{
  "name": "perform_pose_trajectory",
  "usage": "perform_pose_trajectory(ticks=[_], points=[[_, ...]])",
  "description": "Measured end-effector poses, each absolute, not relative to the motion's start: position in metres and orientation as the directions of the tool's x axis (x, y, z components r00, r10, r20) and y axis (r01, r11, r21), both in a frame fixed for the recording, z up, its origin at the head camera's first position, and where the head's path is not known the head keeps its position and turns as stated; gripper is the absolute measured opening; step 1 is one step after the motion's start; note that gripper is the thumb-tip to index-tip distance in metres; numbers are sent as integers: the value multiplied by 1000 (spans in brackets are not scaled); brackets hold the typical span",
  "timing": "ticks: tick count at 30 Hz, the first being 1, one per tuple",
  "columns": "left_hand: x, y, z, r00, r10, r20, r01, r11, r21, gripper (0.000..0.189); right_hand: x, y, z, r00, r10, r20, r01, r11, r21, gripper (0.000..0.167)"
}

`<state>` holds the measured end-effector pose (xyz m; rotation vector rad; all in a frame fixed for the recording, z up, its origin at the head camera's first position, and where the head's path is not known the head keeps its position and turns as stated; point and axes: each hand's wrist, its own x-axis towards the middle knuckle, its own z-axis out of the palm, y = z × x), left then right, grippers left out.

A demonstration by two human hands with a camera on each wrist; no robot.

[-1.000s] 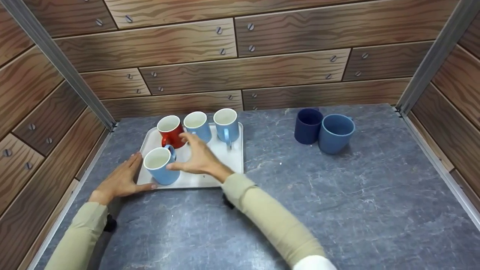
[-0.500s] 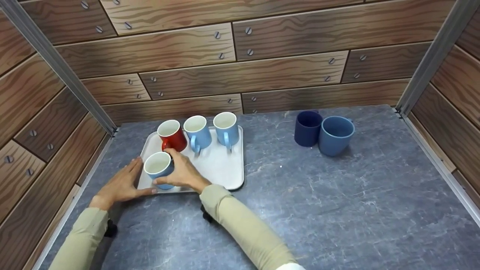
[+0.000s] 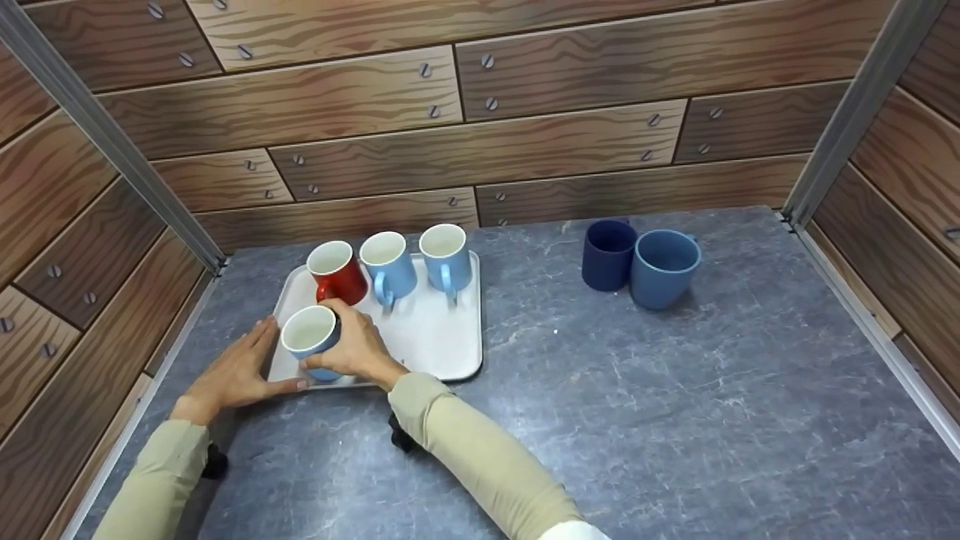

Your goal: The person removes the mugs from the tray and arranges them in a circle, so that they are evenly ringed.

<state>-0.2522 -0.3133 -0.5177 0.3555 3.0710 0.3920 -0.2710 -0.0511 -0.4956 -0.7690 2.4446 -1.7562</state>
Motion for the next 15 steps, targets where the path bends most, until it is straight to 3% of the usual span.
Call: perform_pose_trajectory(ticks=[15], points=[[-249,-312,-519,-976,220,7,214,943,254,138,-253,-24,-468,-844,-432,319,-411,137,-901,85]])
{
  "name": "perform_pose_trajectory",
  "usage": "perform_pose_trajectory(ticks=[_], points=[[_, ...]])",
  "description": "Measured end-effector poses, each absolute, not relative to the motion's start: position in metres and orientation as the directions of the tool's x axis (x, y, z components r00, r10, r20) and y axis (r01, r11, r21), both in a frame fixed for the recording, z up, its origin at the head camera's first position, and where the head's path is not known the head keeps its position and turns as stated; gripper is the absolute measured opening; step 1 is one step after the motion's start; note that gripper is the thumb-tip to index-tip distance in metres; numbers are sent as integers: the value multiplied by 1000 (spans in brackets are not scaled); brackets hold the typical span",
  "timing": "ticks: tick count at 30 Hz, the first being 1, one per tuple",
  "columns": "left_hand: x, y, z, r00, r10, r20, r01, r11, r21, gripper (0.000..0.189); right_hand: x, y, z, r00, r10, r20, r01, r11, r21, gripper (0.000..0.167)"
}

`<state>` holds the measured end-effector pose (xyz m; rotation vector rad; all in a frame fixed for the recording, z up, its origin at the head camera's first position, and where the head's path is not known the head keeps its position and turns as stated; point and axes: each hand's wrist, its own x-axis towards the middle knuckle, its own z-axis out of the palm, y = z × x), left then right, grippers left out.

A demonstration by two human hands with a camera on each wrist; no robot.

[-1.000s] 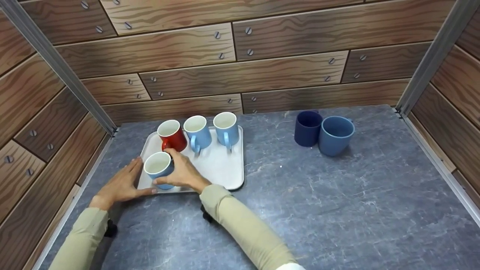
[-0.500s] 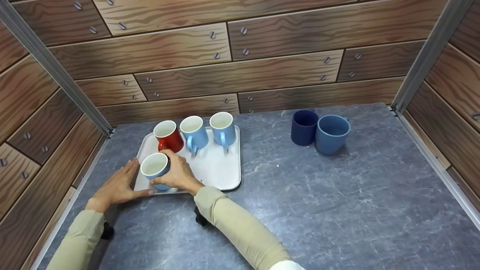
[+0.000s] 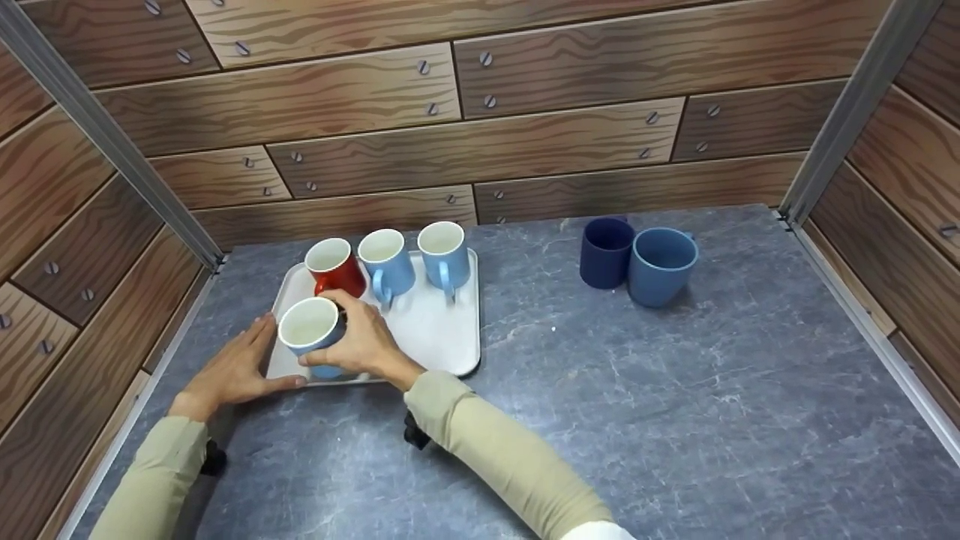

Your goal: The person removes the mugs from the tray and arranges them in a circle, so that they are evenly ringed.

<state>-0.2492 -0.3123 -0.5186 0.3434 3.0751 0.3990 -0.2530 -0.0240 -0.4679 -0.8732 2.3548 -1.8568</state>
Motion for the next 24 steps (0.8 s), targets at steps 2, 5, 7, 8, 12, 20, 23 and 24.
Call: perform_pose_trajectory(ticks=[2,5,7,8,12,20,23,24], points=[[-249,-311,-519,-977,213,-4,205,943,261,139,-251,-16,-465,-843,-423,331,-419,131,-898,84],[-248,-311,-520,-978,208,-18,196,944,264,140,-249,-1,-461,-844,-412,345,-429,131,-893,84],[-248,-312,-520,-979,204,-25,191,947,260,140,-248,9,-459,-844,-404,352,-434,132,-891,85],[-248,-312,-520,-979,202,-25,188,947,258,140,-248,14,-459,-846,-399,354,-436,134,-890,85],[-249,-314,-518,-978,209,-25,195,946,259,140,-245,36,-456,-854,-370,366,-442,146,-885,87],[-249,-314,-516,-979,198,-45,180,949,258,141,-238,80,-451,-872,-312,377,-435,141,-889,87],[-249,-313,-516,-980,191,-56,170,950,262,142,-236,98,-450,-884,-284,372,-420,133,-897,87],[-249,-312,-516,-980,190,-58,169,950,262,142,-236,104,-449,-887,-276,371,-418,135,-898,87]])
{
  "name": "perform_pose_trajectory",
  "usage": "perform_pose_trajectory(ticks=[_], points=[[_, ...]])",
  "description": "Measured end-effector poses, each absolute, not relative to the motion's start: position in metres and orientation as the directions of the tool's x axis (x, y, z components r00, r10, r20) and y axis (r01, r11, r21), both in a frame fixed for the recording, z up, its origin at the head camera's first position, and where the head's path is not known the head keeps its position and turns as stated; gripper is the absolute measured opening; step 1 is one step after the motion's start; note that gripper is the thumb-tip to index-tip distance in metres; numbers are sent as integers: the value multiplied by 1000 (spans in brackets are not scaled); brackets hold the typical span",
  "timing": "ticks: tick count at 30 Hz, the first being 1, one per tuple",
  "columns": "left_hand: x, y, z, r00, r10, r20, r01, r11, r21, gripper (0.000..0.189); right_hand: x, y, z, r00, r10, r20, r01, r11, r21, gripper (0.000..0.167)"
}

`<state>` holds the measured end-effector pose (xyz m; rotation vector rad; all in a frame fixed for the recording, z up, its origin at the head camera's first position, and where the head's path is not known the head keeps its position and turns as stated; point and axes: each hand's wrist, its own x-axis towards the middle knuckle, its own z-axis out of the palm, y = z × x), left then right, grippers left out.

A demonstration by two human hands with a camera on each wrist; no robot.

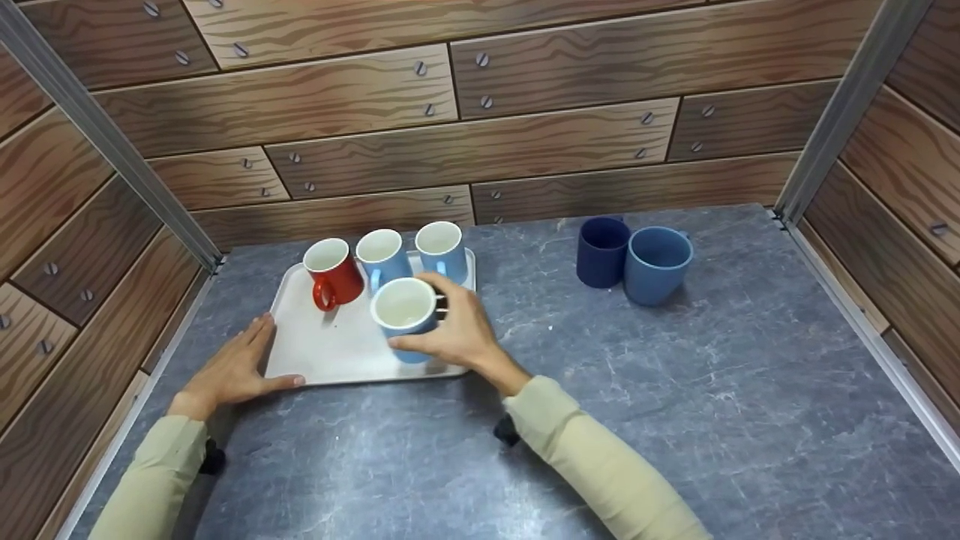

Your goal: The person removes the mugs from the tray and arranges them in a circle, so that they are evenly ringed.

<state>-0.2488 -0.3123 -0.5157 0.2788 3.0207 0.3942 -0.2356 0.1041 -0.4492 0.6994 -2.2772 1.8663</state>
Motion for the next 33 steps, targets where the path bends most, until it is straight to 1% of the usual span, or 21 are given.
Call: perform_pose_trajectory(ticks=[8,15,20,26,33], points=[[-246,-314,-515,-981,183,-56,164,954,250,141,-234,156,-455,-909,-202,365,-404,212,-890,86],[-247,-313,-513,-981,182,-60,162,954,252,142,-234,198,-465,-928,-113,356,-373,273,-887,84],[-249,-311,-515,-979,192,-63,170,952,256,142,-232,224,-468,-922,-49,384,-380,308,-872,82],[-250,-311,-515,-978,201,-49,182,949,256,142,-229,255,-470,-903,13,429,-392,384,-836,82],[-249,-310,-515,-979,196,-51,177,950,257,141,-220,289,-476,-900,53,432,-360,465,-809,82]])
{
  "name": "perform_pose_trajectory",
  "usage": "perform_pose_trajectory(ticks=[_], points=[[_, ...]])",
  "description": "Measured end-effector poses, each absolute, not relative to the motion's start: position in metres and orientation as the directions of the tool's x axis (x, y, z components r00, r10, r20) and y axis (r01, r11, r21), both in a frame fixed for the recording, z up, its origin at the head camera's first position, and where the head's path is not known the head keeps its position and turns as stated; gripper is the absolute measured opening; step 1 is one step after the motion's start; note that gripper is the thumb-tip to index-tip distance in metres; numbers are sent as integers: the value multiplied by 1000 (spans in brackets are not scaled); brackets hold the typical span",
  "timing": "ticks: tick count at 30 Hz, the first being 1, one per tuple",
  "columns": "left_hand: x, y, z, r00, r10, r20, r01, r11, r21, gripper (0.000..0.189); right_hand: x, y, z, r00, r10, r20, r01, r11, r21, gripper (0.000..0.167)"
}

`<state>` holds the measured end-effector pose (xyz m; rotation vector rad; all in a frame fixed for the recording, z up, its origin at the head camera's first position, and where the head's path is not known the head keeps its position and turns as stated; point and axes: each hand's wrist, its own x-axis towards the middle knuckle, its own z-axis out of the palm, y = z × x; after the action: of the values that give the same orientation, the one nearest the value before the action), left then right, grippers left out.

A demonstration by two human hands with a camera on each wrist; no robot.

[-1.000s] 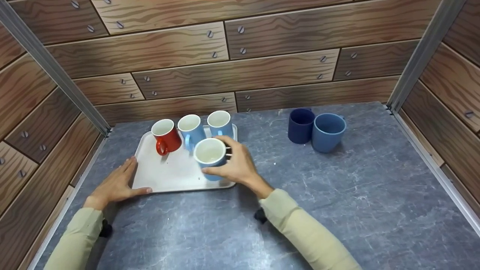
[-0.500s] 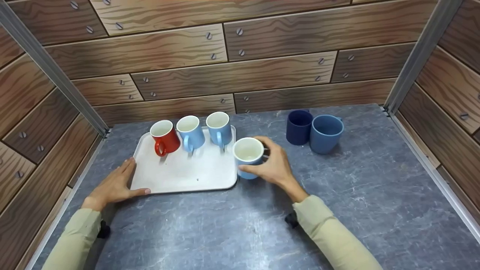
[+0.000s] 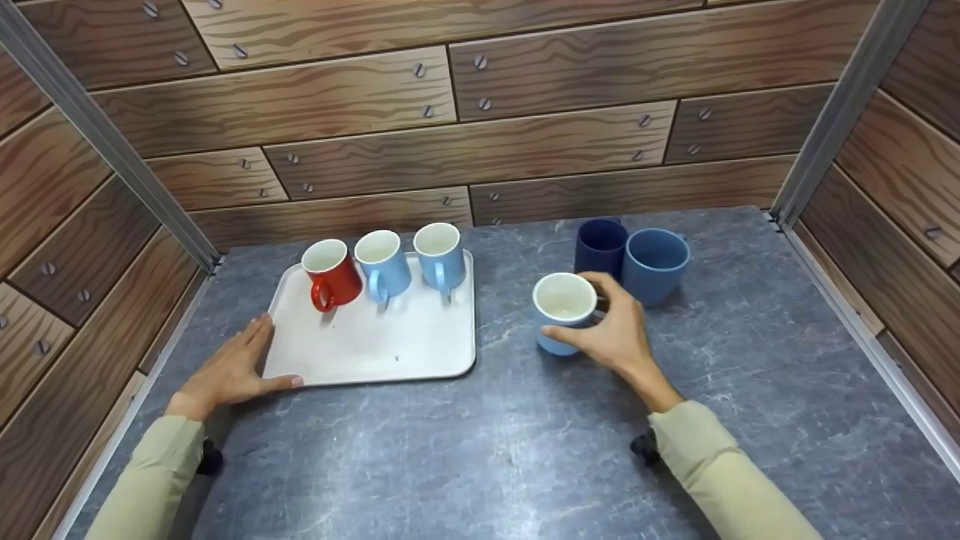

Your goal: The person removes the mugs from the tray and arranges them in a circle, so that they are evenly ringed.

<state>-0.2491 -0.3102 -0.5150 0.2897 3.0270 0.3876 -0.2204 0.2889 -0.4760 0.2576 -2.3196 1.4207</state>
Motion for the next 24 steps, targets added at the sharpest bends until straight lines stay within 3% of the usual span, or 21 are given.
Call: perform_pose_trajectory(ticks=[14,24], points=[[-249,-313,-515,-980,192,-55,172,953,250,142,-206,336,-480,-894,179,412,-255,554,-793,79],[-250,-311,-516,-977,200,-69,176,950,257,142,-205,360,-478,-908,282,311,-86,600,-795,85]])
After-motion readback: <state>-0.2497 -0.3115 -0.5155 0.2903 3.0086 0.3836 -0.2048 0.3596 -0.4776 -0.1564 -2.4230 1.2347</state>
